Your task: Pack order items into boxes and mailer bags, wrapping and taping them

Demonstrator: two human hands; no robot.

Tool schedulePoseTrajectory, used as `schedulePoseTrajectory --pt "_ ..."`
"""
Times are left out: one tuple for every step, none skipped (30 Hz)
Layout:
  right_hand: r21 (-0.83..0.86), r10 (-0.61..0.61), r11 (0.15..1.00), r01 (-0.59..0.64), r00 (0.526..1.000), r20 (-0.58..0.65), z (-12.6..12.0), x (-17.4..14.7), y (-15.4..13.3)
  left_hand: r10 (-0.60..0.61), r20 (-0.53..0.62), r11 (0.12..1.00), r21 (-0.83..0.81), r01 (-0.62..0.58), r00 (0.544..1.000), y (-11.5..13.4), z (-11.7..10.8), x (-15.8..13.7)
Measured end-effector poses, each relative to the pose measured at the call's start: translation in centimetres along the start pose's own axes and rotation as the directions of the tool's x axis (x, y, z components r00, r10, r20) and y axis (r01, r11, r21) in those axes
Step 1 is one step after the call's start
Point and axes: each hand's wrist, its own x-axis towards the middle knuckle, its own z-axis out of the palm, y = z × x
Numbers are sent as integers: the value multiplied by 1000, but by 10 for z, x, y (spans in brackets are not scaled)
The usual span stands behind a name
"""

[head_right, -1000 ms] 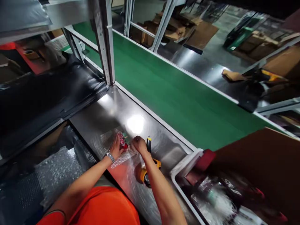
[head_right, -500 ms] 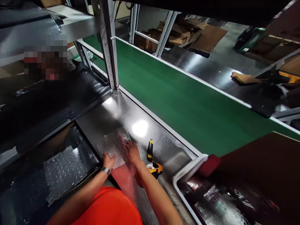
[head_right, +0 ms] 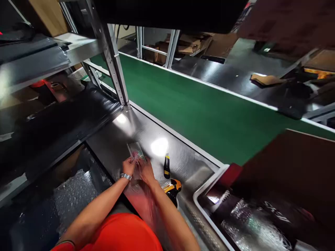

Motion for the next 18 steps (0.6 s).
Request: schedulePoseTrajectory --pt "46 12 999 -12 1000 -5 1 1 2 32 17 999 1 -32 999 6 2 5" --pt "99 38 994 -37 999 -8 2 2 4 63 34 998 10 -63 997 10 3 9" --pt "156 71 985 -69 997 -7 3 3 6 90 51 995 25 -92 995 13 5 12" --pt "214 103 972 -100 995 -5 4 5 8 114 69 992 47 -117 991 14 6 14" --pt "270 132 955 -127 991 0 5 6 10 133 86 988 72 -139 987 15 6 14" --pt "321 155 935 -149 988 6 7 7 12 149 103 982 98 -160 983 14 7 13" --pt "370 178 913 -169 984 9 9 7 13 164 119 976 124 -179 979 13 7 12" --pt "414 201 891 -185 980 7 12 6 13 176 135 969 148 -196 975 11 8 10" --pt "455 225 868 -200 974 0 15 5 12 188 149 962 169 -212 971 10 8 8" --pt "493 249 843 -214 968 -6 18 3 12 198 163 956 188 -227 967 8 9 6" --pt "525 272 820 -226 962 -11 20 1 11 208 174 949 203 -241 963 7 9 4" --pt "550 291 801 -235 957 -15 22 -1 10 217 182 943 215 -254 959 6 10 2" --pt "566 306 788 -242 952 -18 23 -3 9 227 187 937 225 -267 956 6 10 0" --pt "573 316 781 -247 948 -22 23 -4 8 237 187 932 234 -278 953 5 11 -1" --pt "576 326 778 -251 945 -28 23 -5 7 248 183 926 243 -288 951 5 12 -3" --pt "575 336 777 -255 941 -36 23 -6 7 258 175 922 251 -296 950 5 13 -4" --pt "571 348 779 -260 936 -48 22 -6 7 268 167 917 259 -305 949 5 14 -5" --pt "566 361 780 -266 930 -61 21 -5 8 279 158 911 268 -313 947 5 16 -7"
